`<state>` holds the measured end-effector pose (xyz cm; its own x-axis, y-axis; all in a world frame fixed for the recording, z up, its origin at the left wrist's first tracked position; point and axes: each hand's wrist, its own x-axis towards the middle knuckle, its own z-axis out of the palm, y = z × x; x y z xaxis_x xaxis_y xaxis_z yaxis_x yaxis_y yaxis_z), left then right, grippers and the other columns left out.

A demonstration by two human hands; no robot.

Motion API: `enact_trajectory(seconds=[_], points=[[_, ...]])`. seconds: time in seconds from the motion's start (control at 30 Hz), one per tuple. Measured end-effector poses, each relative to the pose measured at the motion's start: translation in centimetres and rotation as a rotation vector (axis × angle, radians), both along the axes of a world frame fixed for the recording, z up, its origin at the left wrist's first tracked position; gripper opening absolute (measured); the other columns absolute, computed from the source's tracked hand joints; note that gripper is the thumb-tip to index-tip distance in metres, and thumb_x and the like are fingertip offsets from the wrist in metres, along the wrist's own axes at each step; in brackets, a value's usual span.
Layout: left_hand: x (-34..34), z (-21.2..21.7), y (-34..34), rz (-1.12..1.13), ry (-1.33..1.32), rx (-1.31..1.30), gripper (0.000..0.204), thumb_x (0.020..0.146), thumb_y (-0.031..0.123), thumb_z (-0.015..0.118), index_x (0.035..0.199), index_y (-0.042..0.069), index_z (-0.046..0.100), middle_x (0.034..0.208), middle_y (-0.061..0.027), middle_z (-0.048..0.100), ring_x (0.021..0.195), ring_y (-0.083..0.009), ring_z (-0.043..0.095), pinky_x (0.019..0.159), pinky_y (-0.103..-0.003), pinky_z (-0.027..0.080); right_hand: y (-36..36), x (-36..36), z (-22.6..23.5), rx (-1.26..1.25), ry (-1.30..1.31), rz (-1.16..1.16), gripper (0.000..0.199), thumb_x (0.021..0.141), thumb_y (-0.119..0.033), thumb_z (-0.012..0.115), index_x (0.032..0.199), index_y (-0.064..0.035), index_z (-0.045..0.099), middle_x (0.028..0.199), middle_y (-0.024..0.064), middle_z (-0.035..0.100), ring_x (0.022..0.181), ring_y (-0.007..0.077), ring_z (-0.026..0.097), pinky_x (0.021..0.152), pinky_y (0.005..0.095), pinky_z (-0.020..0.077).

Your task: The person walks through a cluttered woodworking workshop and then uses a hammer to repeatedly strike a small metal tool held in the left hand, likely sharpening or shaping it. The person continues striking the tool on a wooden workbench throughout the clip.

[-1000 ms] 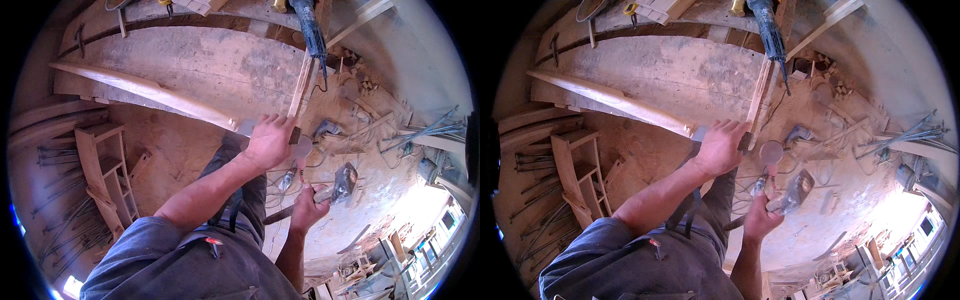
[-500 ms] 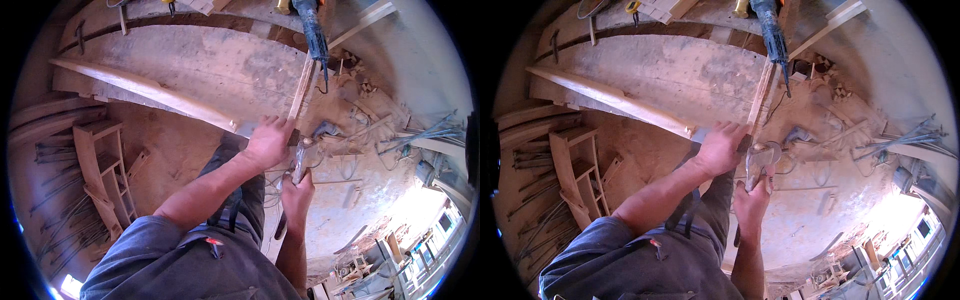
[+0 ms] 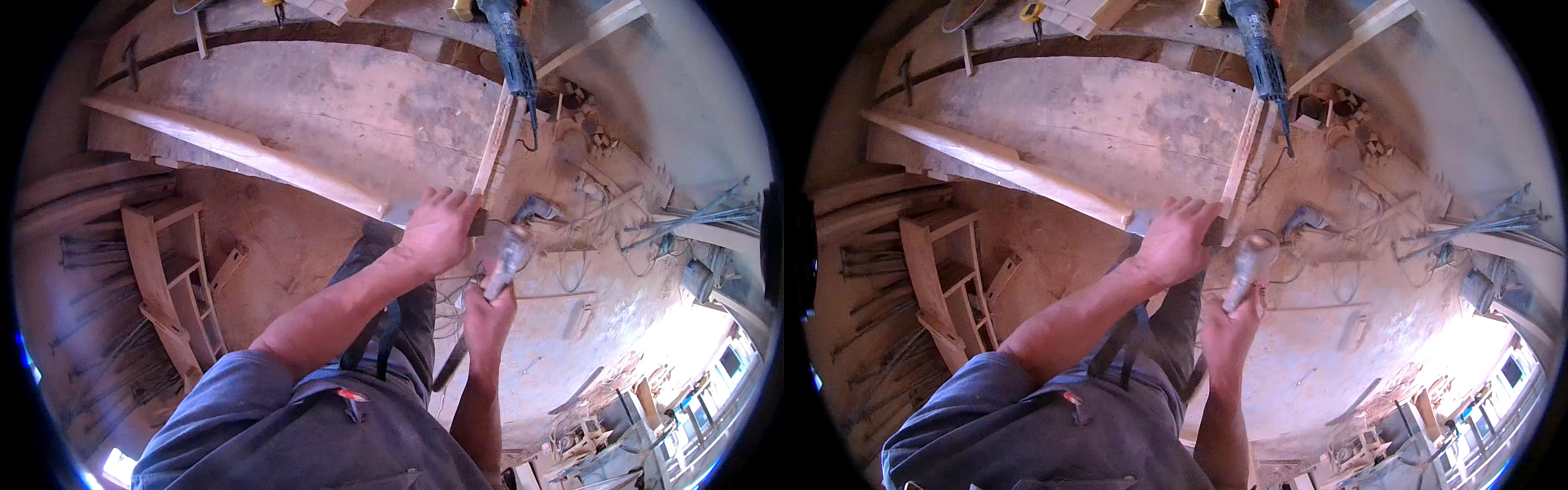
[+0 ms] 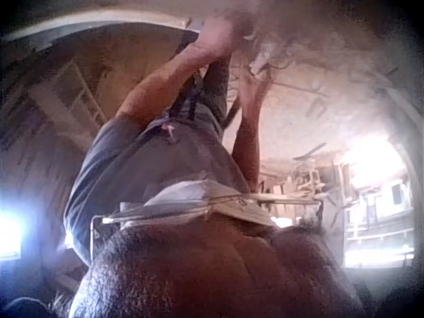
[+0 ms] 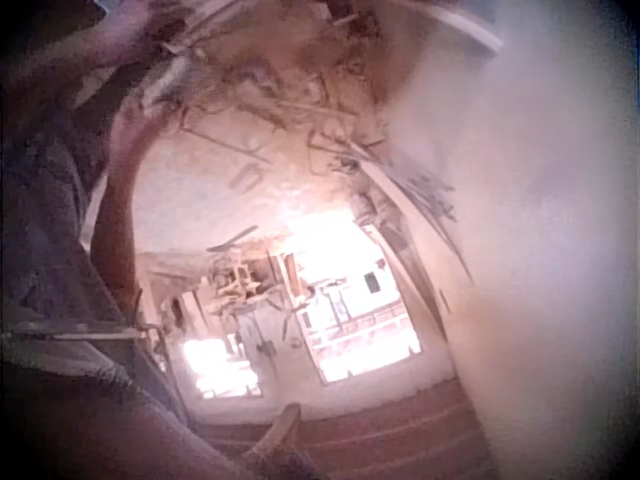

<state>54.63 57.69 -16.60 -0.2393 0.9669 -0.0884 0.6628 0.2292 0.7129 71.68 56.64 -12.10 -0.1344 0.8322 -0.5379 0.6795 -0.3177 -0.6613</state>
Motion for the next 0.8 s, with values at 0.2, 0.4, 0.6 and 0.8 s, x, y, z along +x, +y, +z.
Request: enact_trajectory(seconds=[0.2,0.4,0.6,0.8], points=[[-0.9,1.1,-0.2,-0.026,-0.079,0.008,0.052,0.07,0.001,0.066,0.122,0.002,0.064,0.098,-0.0179,0.068,0.095,-0.0385,0.065,0.084,-0.048,0.05,-0.9,0.4,-0.8,-0.055,0.044,-0.032,0.018,0.084,-0.005,0.069,0.097,-0.0005,0.057,0.077,0.0053,0.058,0.068,0.0144,0.055,0.064,0.0338,0.0478],[-7.8,6.0,1.2,0.532,-0.571,-0.282,0.046,0.091,-0.001,0.059,0.137,0.002,0.061,0.084,-0.0074,0.068,0.077,-0.0158,0.064,0.073,-0.03,0.053,-1.5,1.8,-1.5,-0.087,-0.084,0.07,0.027,0.085,-0.013,0.068,0.104,0.0027,0.057,0.085,0.0258,0.067,0.082,0.0424,0.068,0.075,0.048,0.0516],[-13.5,5.0,-3.4,0.231,0.109,-0.049,0.045,0.084,-0.005,0.064,0.128,0.004,0.067,0.101,-0.014,0.071,0.09,-0.0246,0.068,0.084,-0.034,0.054,-0.7,0.2,-3.1,0.023,-0.218,0.321,0.033,0.085,-0.016,0.069,0.111,0.0015,0.057,0.091,0.0312,0.069,0.092,0.0506,0.068,0.078,0.056,0.053],[-9.6,1.4,-7.0,-0.178,0.147,-0.034,0.049,0.066,0.002,0.077,0.114,0.006,0.07,0.11,-0.0091,0.071,0.094,-0.0336,0.065,0.086,-0.042,0.056,4.7,-6.0,-6.4,0.021,-0.307,0.52,0.044,0.082,-0.015,0.07,0.122,-0.0003,0.057,0.102,0.0297,0.07,0.096,0.0491,0.068,0.083,0.0558,0.0537]])
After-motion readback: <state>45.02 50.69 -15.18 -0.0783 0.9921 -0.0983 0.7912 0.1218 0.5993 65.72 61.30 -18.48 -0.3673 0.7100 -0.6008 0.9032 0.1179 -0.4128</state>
